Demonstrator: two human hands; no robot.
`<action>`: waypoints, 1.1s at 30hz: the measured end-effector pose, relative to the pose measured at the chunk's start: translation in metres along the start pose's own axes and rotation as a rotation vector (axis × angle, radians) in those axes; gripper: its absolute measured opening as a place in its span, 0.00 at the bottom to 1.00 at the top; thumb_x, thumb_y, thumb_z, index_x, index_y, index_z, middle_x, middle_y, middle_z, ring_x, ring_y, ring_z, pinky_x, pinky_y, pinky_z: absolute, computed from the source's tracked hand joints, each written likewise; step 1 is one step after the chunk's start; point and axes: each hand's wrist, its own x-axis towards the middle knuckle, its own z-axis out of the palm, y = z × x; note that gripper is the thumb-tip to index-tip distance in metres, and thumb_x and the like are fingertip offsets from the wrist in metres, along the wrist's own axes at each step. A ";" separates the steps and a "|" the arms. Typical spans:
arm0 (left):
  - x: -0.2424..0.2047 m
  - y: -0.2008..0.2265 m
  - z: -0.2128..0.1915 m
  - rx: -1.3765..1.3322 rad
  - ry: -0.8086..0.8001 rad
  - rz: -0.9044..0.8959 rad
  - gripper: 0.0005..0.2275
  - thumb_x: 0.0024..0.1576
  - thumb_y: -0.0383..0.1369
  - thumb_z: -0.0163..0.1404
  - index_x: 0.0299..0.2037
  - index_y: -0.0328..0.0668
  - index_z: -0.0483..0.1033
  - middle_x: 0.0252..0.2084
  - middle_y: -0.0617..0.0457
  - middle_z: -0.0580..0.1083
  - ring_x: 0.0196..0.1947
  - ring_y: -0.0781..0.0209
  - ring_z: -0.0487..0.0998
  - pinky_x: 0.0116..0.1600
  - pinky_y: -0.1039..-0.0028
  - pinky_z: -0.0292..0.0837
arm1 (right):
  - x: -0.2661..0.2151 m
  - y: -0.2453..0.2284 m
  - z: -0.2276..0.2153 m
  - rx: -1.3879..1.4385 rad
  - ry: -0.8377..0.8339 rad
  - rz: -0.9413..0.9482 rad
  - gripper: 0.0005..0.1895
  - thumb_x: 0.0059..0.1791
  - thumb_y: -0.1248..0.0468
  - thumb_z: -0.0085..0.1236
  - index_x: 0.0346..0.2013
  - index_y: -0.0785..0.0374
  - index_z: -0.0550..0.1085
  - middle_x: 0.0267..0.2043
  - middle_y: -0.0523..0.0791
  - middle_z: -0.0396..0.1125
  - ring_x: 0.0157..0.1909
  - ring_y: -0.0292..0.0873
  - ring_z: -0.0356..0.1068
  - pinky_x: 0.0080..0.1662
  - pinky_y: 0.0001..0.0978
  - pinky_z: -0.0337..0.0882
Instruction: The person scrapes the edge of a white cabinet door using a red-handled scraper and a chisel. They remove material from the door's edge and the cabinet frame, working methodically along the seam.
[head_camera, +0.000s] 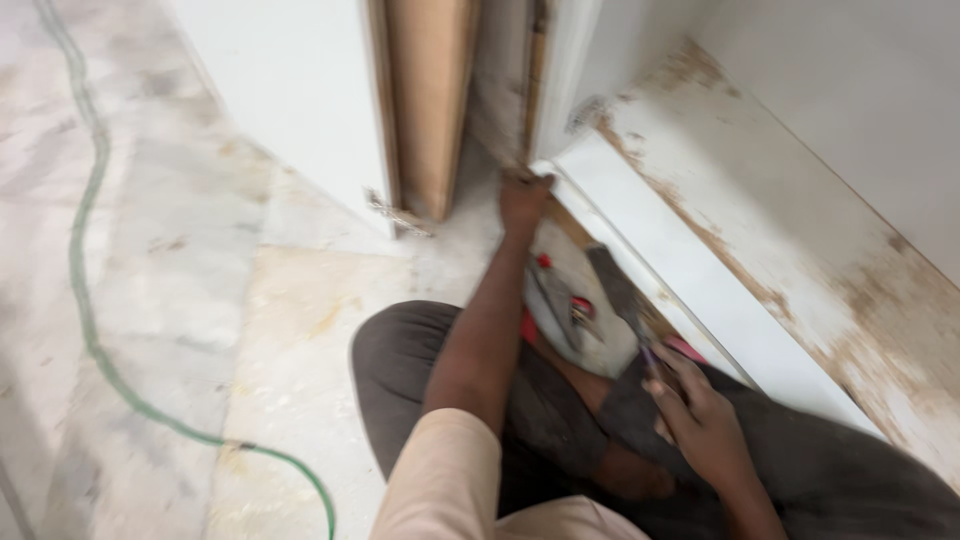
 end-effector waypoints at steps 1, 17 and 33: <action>0.007 -0.006 0.002 -0.011 -0.012 -0.028 0.25 0.44 0.44 0.65 0.45 0.35 0.73 0.40 0.43 0.81 0.41 0.51 0.83 0.48 0.63 0.77 | 0.005 0.011 0.001 0.009 -0.008 0.013 0.28 0.52 0.58 0.53 0.68 0.53 0.66 0.36 0.47 0.77 0.22 0.39 0.68 0.29 0.32 0.69; -0.062 0.067 -0.037 0.090 0.046 -0.091 0.12 0.62 0.35 0.44 0.49 0.34 0.71 0.41 0.36 0.79 0.43 0.38 0.81 0.51 0.53 0.74 | 0.142 0.174 0.016 0.172 -0.050 -0.223 0.38 0.52 0.58 0.54 0.72 0.77 0.59 0.56 0.63 0.70 0.50 0.56 0.76 0.56 0.49 0.72; -0.199 0.090 -0.064 -0.633 -0.344 -0.338 0.21 0.62 0.27 0.40 0.67 0.44 0.58 0.50 0.47 0.73 0.32 0.52 0.82 0.45 0.65 0.78 | 0.099 0.128 0.018 0.260 0.132 -0.267 0.39 0.48 0.71 0.59 0.73 0.80 0.60 0.43 0.68 0.73 0.24 0.50 0.70 0.30 0.41 0.72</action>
